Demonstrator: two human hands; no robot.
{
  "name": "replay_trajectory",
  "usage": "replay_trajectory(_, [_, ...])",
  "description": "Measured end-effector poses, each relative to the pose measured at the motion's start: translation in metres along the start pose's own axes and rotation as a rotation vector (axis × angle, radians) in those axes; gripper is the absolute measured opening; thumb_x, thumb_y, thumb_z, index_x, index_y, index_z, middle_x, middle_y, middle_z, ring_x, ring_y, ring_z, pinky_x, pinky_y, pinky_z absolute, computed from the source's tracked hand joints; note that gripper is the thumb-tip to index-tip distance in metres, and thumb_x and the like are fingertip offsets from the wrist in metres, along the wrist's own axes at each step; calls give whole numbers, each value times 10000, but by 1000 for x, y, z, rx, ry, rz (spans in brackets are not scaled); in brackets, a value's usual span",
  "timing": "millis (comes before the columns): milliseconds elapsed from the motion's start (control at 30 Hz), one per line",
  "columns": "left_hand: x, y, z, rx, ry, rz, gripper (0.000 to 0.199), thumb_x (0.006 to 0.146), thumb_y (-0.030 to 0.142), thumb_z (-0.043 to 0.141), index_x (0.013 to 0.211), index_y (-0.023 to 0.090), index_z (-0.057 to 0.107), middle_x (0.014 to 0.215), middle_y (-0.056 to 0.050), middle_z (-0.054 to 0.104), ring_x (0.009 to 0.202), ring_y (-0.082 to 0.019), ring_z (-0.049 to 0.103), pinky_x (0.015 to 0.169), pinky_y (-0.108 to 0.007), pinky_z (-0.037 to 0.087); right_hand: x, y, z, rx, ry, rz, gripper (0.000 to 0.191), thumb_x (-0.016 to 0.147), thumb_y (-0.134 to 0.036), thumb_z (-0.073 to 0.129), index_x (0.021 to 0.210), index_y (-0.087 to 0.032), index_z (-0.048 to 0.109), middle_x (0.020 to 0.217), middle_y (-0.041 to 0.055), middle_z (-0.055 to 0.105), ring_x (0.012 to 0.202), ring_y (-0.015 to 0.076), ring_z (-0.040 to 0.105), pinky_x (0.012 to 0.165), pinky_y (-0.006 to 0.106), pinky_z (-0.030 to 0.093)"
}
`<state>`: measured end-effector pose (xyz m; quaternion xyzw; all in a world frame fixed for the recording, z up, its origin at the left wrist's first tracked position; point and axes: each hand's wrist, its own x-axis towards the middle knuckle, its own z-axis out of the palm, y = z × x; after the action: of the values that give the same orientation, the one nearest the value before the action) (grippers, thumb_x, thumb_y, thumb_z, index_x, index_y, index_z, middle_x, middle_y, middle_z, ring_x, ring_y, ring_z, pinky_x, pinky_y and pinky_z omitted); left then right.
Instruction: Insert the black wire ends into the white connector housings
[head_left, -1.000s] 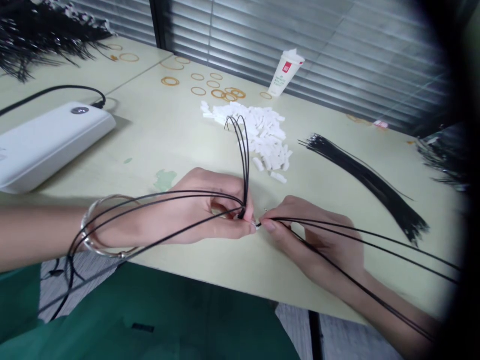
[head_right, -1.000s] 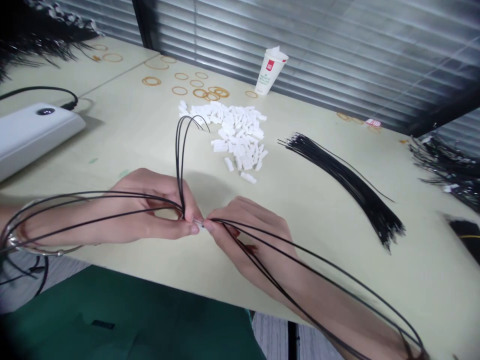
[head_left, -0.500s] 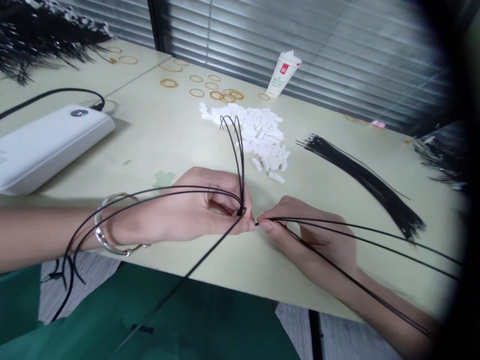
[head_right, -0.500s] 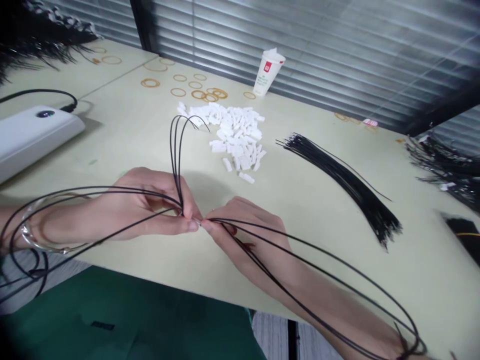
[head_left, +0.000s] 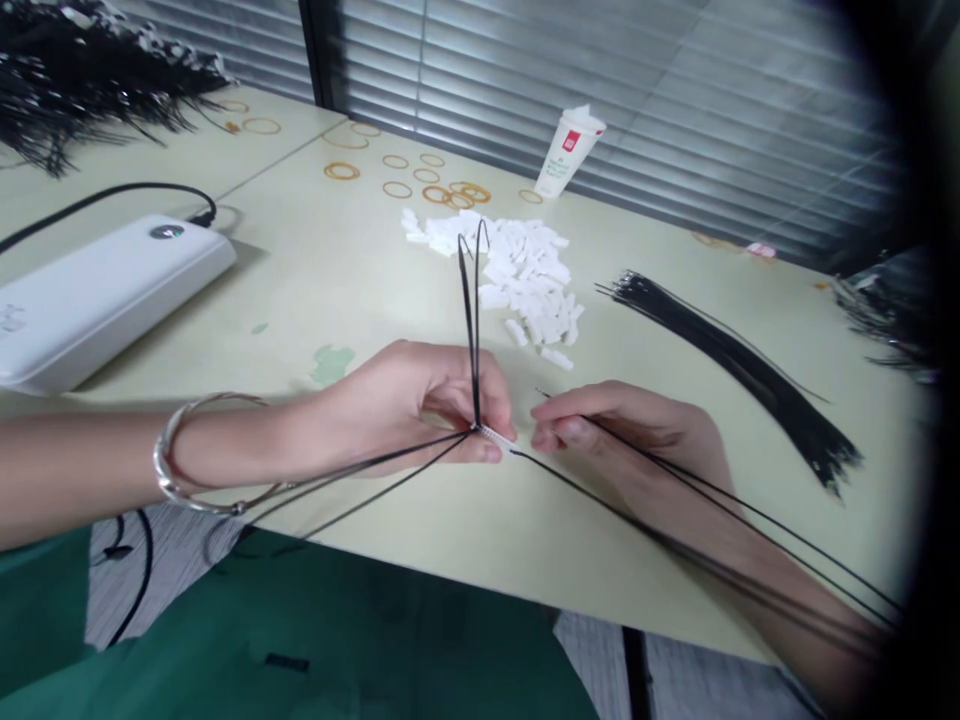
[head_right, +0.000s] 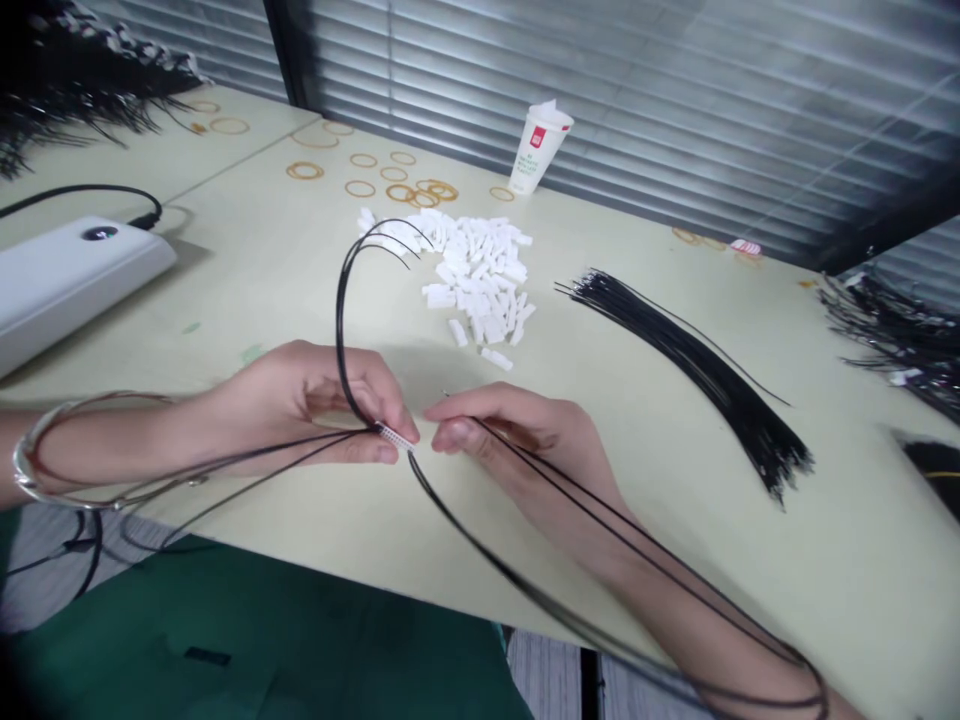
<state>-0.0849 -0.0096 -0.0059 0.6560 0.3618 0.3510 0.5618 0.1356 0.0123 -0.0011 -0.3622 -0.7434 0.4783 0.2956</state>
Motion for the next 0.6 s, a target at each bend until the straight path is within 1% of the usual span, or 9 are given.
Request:
replay_trajectory(67, [1,-1,0,9,-7,-25,174,732,175,691,858,130,580,846,-17,675,805,-101,649,732,-171,517,-1,-1,1,30,-35,1,157,845,-200,587,941,-287,675,782,-40,677,732,58,626,680,124,479])
replay_trajectory(133, [2,0,0,8,-20,-43,165,735,161,681,856,127,573,852,-26,679,819,-116,654,754,-196,519,-2,-4,1,54,-83,7,184,885,-228,531,991,-290,667,797,-27,673,746,70,619,705,156,484])
replay_trajectory(200, [2,1,0,10,-25,-40,154,740,160,670,853,124,571,855,-40,682,835,-139,658,777,-234,521,-3,-6,1,72,-120,4,233,921,-284,460,1052,-298,652,782,-14,651,736,86,595,698,199,481])
replay_trajectory(300, [1,2,1,10,-23,-42,153,740,166,665,854,125,572,855,-47,687,824,-148,660,774,-253,523,-3,-6,0,-10,-95,-27,255,915,-339,460,1084,-312,650,800,0,587,713,95,543,660,230,447])
replay_trajectory(400, [1,1,2,9,-4,-52,153,728,162,673,839,126,575,856,-48,692,811,-145,660,770,-251,522,-2,-4,-1,-129,-64,-45,224,891,-335,510,1046,-331,672,916,5,526,744,86,519,651,226,415])
replay_trajectory(500, [1,0,3,-26,18,-83,168,703,181,698,803,129,574,787,-28,687,752,-133,656,698,-216,519,-1,-5,0,-145,-80,-52,222,895,-316,506,1039,-347,672,943,1,501,778,83,512,671,215,412])
replay_trajectory(600, [1,1,1,-18,21,-118,188,689,200,716,791,133,574,705,8,653,678,-101,631,603,-156,487,-1,-7,3,-151,-100,-19,208,885,-278,527,1000,-344,687,908,-6,530,751,70,525,629,188,415])
